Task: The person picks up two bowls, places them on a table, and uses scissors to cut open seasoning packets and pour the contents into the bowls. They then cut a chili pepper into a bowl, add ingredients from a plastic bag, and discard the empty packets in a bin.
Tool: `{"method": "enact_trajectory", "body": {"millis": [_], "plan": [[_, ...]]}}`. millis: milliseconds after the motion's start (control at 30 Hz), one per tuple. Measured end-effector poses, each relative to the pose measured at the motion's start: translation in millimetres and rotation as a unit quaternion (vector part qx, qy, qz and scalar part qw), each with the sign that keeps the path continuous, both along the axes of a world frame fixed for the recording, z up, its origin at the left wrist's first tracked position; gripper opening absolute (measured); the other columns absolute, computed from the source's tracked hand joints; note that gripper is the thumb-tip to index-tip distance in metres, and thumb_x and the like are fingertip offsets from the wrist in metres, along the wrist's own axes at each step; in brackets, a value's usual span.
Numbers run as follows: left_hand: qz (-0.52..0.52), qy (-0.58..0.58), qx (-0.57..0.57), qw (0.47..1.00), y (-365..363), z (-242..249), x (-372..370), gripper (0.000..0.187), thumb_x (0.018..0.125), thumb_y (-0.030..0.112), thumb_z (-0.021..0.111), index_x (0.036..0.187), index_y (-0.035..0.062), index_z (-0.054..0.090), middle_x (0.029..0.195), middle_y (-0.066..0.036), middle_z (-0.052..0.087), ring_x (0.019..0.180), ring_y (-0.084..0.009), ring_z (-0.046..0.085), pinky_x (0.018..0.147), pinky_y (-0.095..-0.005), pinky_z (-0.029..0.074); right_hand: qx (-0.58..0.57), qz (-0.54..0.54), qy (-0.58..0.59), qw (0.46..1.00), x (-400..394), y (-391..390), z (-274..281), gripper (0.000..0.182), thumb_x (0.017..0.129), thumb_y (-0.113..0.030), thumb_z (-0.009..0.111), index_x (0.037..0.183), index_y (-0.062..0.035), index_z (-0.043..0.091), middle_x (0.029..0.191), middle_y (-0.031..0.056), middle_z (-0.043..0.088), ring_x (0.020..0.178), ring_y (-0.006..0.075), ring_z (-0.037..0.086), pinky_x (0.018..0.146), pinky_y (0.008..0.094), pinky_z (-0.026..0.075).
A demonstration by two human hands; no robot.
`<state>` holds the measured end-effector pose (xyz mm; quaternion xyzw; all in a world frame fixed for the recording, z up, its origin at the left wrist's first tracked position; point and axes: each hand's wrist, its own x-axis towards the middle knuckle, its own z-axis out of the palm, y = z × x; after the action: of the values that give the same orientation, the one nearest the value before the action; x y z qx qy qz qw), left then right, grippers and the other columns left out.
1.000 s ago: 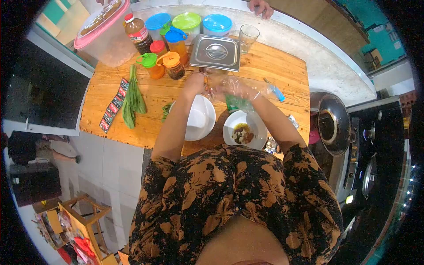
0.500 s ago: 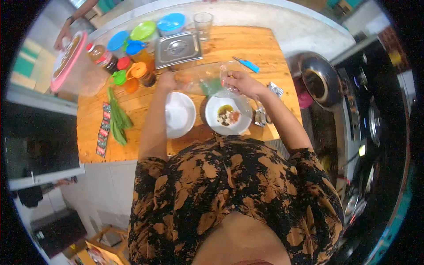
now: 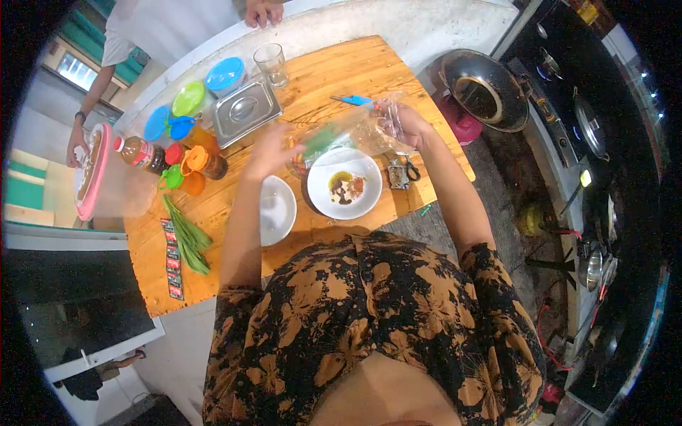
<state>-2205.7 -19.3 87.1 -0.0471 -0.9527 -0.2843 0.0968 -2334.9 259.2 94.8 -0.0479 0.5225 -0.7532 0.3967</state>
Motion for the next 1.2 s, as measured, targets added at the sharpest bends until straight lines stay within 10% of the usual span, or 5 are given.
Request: {"method": "enact_trajectory", "body": {"millis": [233, 500, 767, 900, 1200], "plan": [[-0.064, 0.013, 0.002, 0.998, 46.9, -28.3, -48.4, 0.029, 0.075, 0.015, 0.057, 0.101, 0.0002, 0.056, 0.094, -0.02, 0.058, 0.091, -0.0343, 0.054, 0.081, -0.0397, 0.043, 0.1, 0.103, 0.152, 0.978, 37.1, 4.9, 50.0, 0.017, 0.089, -0.021, 0.044, 0.098, -0.0061, 0.048, 0.092, 0.0069, 0.058, 0.055, 0.0031, 0.037, 0.041, 0.0145, 0.03], [0.12, 0.046, -0.23, 0.965, -6.3, 0.1, 1.4, 0.02, 0.075, 0.01, 0.051, 0.093, 0.0029, 0.056, 0.09, -0.016, 0.058, 0.084, -0.0318, 0.055, 0.074, -0.0405, 0.045, -0.12, -0.326, 0.311, 0.885, 53.6, 116.6, 141.3, 0.014, 0.089, -0.02, 0.046, 0.093, -0.0084, 0.052, 0.077, 0.0019, 0.053, 0.052, 0.0024, 0.033, 0.042, 0.014, 0.025], [0.289, -0.077, -0.237, 0.924, -23.4, -33.5, 15.8, 0.04, 0.074, 0.025, 0.059, 0.105, 0.0024, 0.049, 0.101, -0.017, 0.054, 0.094, -0.0321, 0.052, 0.079, -0.0428, 0.043, 0.308, -0.052, 0.326, 0.892, 15.5, 68.1, 6.8, 0.017, 0.08, -0.023, 0.056, 0.081, -0.0071, 0.061, 0.069, 0.0027, 0.059, 0.061, 0.0127, 0.053, 0.054, 0.027, 0.043], [0.323, -0.101, -0.206, 0.918, -8.1, -13.5, 25.8, 0.056, 0.073, 0.03, 0.061, 0.115, 0.0008, 0.04, 0.115, -0.018, 0.046, 0.103, -0.0338, 0.047, 0.083, -0.0433, 0.041, 0.407, 0.056, 0.48, 0.775, -3.2, 24.2, -77.2, 0.034, 0.075, -0.036, 0.059, 0.082, -0.0026, 0.064, 0.081, 0.0178, 0.062, 0.076, 0.0305, 0.059, 0.069, 0.0369, 0.046], [0.222, 0.088, -0.162, 0.957, 20.1, 5.9, 54.8, 0.05, 0.07, 0.024, 0.065, 0.11, 0.0013, 0.047, 0.114, -0.019, 0.045, 0.101, -0.0351, 0.046, 0.085, -0.0421, 0.038, 0.447, 0.166, 0.51, 0.716, -20.9, 4.5, -70.2, 0.03, 0.073, -0.024, 0.055, 0.094, -0.0048, 0.062, 0.09, 0.0175, 0.061, 0.086, 0.032, 0.058, 0.077, 0.0379, 0.046]]}}
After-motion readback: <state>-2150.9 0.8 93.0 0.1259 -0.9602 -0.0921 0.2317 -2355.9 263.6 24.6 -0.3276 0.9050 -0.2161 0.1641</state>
